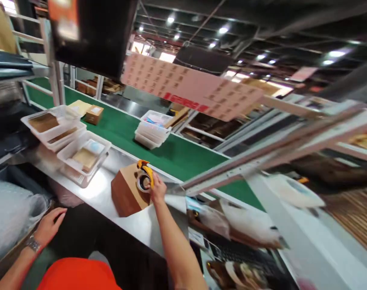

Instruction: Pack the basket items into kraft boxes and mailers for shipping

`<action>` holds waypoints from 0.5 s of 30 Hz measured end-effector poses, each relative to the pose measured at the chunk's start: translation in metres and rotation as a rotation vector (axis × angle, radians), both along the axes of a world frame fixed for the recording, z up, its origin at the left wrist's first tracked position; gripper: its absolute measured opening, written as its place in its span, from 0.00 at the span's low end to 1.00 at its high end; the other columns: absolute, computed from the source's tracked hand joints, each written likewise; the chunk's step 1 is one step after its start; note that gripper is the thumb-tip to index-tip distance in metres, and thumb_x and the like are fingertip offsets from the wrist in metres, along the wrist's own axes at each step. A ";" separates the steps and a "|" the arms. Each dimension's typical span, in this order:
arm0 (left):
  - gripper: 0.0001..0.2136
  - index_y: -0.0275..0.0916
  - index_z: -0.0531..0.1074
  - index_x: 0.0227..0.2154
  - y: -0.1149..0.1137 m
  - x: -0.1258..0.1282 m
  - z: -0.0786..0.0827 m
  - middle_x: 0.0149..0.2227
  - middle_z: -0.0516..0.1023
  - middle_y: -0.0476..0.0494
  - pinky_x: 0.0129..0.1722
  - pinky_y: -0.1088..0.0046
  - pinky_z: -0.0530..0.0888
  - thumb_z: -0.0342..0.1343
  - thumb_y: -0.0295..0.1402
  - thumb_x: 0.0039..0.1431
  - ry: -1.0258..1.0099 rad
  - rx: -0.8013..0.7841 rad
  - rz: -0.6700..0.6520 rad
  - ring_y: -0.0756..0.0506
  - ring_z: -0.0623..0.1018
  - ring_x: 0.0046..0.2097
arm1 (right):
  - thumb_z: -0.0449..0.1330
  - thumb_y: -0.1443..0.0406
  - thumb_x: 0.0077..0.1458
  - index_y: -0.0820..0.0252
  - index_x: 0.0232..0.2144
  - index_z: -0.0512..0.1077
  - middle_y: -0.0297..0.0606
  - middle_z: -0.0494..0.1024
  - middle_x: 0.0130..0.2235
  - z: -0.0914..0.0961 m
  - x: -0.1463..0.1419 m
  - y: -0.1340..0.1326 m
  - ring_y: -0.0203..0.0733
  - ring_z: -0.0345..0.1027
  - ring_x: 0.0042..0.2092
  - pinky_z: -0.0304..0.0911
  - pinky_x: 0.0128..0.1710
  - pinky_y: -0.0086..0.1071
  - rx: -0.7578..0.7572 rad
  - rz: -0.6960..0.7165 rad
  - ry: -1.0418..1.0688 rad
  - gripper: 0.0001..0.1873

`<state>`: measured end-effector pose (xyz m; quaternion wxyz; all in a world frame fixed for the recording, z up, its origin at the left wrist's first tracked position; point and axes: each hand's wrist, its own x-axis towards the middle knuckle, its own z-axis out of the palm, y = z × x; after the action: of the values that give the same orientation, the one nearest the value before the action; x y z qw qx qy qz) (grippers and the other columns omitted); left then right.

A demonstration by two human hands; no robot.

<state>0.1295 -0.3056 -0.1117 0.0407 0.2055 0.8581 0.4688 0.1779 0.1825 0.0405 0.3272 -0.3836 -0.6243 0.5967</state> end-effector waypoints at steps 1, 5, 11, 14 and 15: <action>0.16 0.44 0.86 0.45 0.044 -0.009 0.019 0.49 0.89 0.38 0.61 0.51 0.83 0.54 0.42 0.71 0.123 0.033 -0.096 0.35 0.88 0.53 | 0.67 0.41 0.58 0.60 0.46 0.75 0.23 0.68 0.20 -0.010 0.002 0.012 0.33 0.58 0.17 0.63 0.18 0.30 -0.066 -0.013 0.025 0.30; 0.14 0.43 0.83 0.52 0.200 -0.026 0.075 0.52 0.88 0.38 0.65 0.53 0.82 0.54 0.32 0.73 0.493 0.105 -0.403 0.39 0.85 0.59 | 0.70 0.41 0.49 0.58 0.49 0.76 0.24 0.72 0.21 -0.039 0.005 0.035 0.34 0.58 0.17 0.65 0.17 0.30 -0.258 0.032 0.141 0.34; 0.16 0.40 0.79 0.58 0.330 -0.037 0.081 0.64 0.80 0.29 0.71 0.43 0.74 0.59 0.33 0.70 0.513 -0.059 -0.585 0.31 0.76 0.69 | 0.69 0.42 0.53 0.54 0.53 0.77 0.24 0.72 0.21 -0.056 0.022 0.058 0.36 0.60 0.16 0.66 0.17 0.32 -0.375 0.140 0.200 0.32; 0.34 0.35 0.70 0.68 0.364 -0.063 0.076 0.74 0.66 0.20 0.73 0.34 0.66 0.68 0.41 0.63 0.349 -0.202 -0.419 0.23 0.66 0.75 | 0.70 0.42 0.54 0.53 0.52 0.77 0.25 0.73 0.20 -0.063 0.028 0.061 0.36 0.60 0.16 0.66 0.16 0.32 -0.413 0.143 0.214 0.31; 0.41 0.32 0.65 0.72 0.373 -0.075 0.076 0.75 0.62 0.17 0.73 0.34 0.66 0.70 0.44 0.60 0.275 -0.240 -0.364 0.22 0.64 0.76 | 0.71 0.42 0.54 0.53 0.52 0.77 0.25 0.73 0.20 -0.065 0.029 0.060 0.36 0.60 0.15 0.66 0.16 0.32 -0.426 0.141 0.229 0.31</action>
<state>0.0550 0.0677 -0.0356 0.0316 0.4122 0.8539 0.3162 0.2071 0.2429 -0.0250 0.2652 -0.3291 -0.4687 0.7757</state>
